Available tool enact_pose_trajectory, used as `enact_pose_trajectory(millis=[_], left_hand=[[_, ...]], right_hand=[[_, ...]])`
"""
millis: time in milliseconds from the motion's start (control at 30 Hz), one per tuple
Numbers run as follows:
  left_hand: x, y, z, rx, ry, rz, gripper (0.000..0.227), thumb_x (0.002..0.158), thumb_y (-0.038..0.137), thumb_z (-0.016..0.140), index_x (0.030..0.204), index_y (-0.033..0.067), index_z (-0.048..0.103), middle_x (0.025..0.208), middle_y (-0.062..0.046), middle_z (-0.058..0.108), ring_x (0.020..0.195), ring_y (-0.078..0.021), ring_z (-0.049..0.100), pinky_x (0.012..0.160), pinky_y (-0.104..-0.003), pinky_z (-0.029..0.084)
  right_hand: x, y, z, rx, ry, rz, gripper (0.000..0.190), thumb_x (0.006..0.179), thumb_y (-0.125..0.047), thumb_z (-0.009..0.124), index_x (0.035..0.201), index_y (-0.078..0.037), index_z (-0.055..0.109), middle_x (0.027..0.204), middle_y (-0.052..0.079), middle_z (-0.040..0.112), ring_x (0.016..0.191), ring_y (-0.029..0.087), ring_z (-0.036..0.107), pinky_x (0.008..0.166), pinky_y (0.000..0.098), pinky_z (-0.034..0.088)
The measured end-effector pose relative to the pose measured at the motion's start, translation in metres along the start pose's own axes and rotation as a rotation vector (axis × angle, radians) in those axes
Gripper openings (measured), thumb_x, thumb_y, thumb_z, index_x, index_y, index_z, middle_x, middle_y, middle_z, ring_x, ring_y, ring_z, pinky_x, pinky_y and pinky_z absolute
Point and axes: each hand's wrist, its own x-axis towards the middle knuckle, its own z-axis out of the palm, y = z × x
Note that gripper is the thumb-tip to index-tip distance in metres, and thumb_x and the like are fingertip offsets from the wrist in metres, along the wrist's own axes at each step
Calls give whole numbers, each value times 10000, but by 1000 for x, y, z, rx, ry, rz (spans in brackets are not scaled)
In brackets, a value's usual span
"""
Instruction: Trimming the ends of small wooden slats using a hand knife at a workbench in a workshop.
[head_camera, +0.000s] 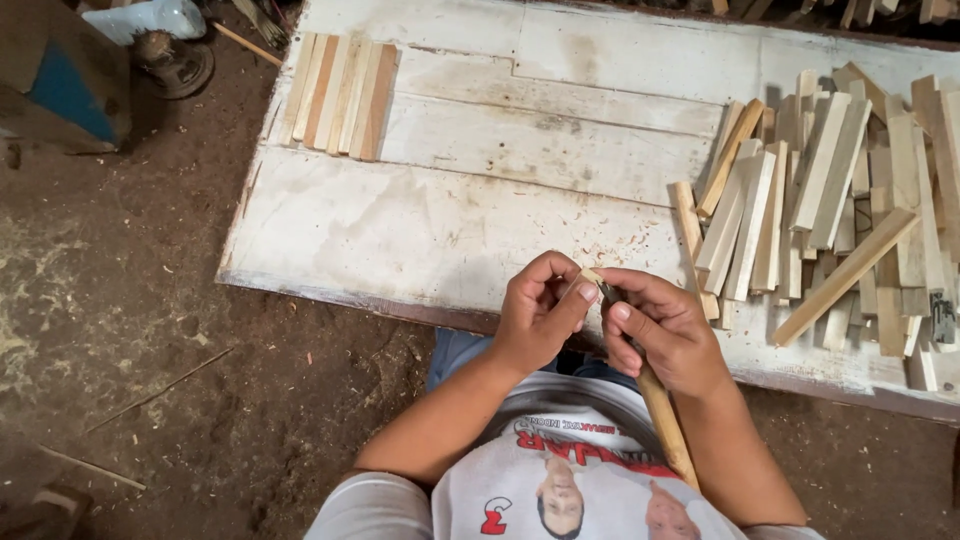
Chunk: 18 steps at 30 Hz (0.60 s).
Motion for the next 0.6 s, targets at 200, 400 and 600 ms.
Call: enact_pose_trajectory(millis=[200,400,600], left_hand=[[4,-9,-5,54,10,42,183,963,143,712,845,45,612,494,-57,568,483,-51,533,468,-183,428],[4,-12,-5,122,17,141,206,947,148,724,811,43,610,489,-96,542,441,-73,470,428,-205,368],[-5,-21,-3,127,2,192,224,928,223,714,818,43,637,527,-88,555,445,-82,461,412,-240,359]], right_hand=[[0,7,-1,93,-11,3,381,960,86,513,1336,94,572,707,179,537,379,137,492,266,264,459],[2,4,0,96,-7,29,365,954,78,538,1317,109,562,689,176,534,357,134,473,255,272,446],[11,19,-38,51,29,48,370,995,15,521,1360,34,587,669,135,546,369,102,464,269,242,433]])
